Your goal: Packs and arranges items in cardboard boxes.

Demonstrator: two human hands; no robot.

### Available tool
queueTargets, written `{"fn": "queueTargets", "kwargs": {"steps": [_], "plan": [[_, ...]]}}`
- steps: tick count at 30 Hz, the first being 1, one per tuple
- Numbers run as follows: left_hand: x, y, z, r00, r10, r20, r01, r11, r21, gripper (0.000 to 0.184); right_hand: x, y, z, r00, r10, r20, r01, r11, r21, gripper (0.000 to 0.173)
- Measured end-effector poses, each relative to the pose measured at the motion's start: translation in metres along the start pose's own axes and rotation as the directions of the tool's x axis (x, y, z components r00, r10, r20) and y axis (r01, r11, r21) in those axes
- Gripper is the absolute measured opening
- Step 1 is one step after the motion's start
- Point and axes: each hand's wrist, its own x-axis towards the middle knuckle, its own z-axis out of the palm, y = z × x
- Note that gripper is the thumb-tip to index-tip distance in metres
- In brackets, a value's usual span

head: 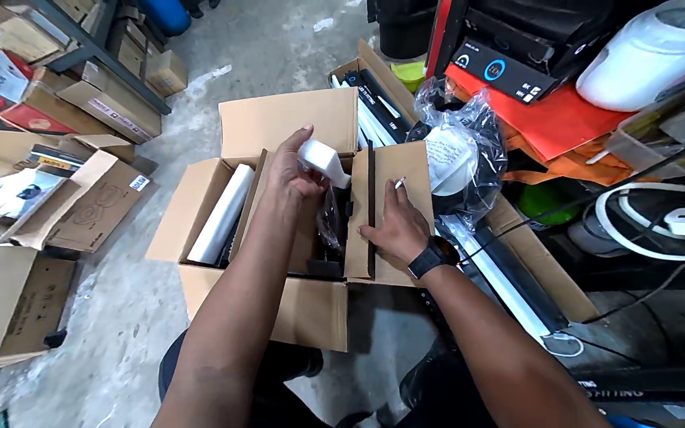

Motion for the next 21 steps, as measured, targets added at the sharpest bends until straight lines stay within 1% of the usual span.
{"fn": "queueTargets", "kwargs": {"steps": [2,4,6,7,8,9,10,11,12,13,14,15,17,18,19,20,21], "plan": [[-0.008,0.012,0.007,0.998,0.057,0.029,-0.057,0.998,0.010,0.069,0.001,-0.001,0.000,1.000,0.011,0.006,-0.011,1.000,0.002,0.125],[-0.026,0.037,0.015,0.978,0.182,0.100,-0.184,0.983,0.011,0.063,0.001,0.001,0.000,1.000,0.012,0.013,-0.012,1.000,0.011,0.125],[-0.053,0.064,0.018,0.931,0.313,0.189,-0.318,0.948,-0.005,0.063,0.000,0.002,0.001,1.000,0.011,0.024,-0.011,1.000,0.014,0.124],[-0.066,0.075,0.016,0.891,0.380,0.248,-0.396,0.918,0.017,0.060,0.001,0.002,0.001,1.000,0.010,0.024,-0.010,1.000,0.017,0.125],[-0.076,0.082,0.010,0.835,0.446,0.323,-0.491,0.868,0.072,0.056,0.002,0.001,0.001,1.000,0.011,0.025,-0.011,1.000,0.020,0.125],[-0.082,0.085,-0.001,0.758,0.508,0.409,-0.609,0.776,0.165,0.051,0.003,0.000,0.001,0.999,0.012,0.029,-0.012,1.000,0.024,0.126],[-0.083,0.087,-0.016,0.684,0.558,0.469,-0.713,0.647,0.270,0.047,0.004,-0.001,0.001,0.999,0.011,0.031,-0.012,1.000,0.025,0.127],[-0.080,0.085,-0.034,0.632,0.605,0.484,-0.775,0.493,0.396,0.049,0.004,-0.001,0.001,1.000,0.009,0.030,-0.010,0.999,0.030,0.127],[-0.074,0.081,-0.054,0.599,0.655,0.461,-0.775,0.328,0.540,0.053,0.003,-0.001,0.001,1.000,0.006,0.028,-0.007,0.999,0.037,0.126],[-0.066,0.076,-0.077,0.587,0.688,0.426,-0.716,0.197,0.670,0.058,0.003,0.000,0.002,1.000,0.001,0.022,-0.002,0.999,0.036,0.125],[-0.055,0.069,-0.103,0.593,0.705,0.388,-0.637,0.115,0.763,0.062,0.003,0.000,0.002,1.000,-0.004,0.020,0.003,1.000,0.029,0.124],[-0.040,0.062,-0.131,0.604,0.721,0.340,-0.564,0.086,0.821,0.063,0.002,0.000,0.002,1.000,-0.005,0.020,0.004,1.000,0.019,0.124],[-0.010,0.048,-0.187,0.639,0.735,0.225,-0.465,0.136,0.875,0.059,0.001,0.000,0.002,1.000,-0.010,0.016,0.009,1.000,0.008,0.122],[0.004,0.042,-0.212,0.667,0.724,0.176,-0.423,0.173,0.889,0.060,0.000,0.000,0.004,1.000,-0.011,0.017,0.011,1.000,0.002,0.121],[0.017,0.037,-0.233,0.690,0.708,0.151,-0.383,0.179,0.906,0.062,0.000,0.001,0.005,1.000,-0.010,0.014,0.010,1.000,-0.001,0.121],[0.026,0.034,-0.250,0.710,0.687,0.157,-0.338,0.136,0.931,0.065,0.000,0.001,0.007,1.000,-0.006,0.013,0.006,1.000,-0.004,0.121],[0.031,0.030,-0.259,0.721,0.669,0.179,-0.290,0.056,0.955,0.067,-0.001,0.001,0.008,1.000,-0.002,0.011,0.003,1.000,-0.006,0.120]]}}
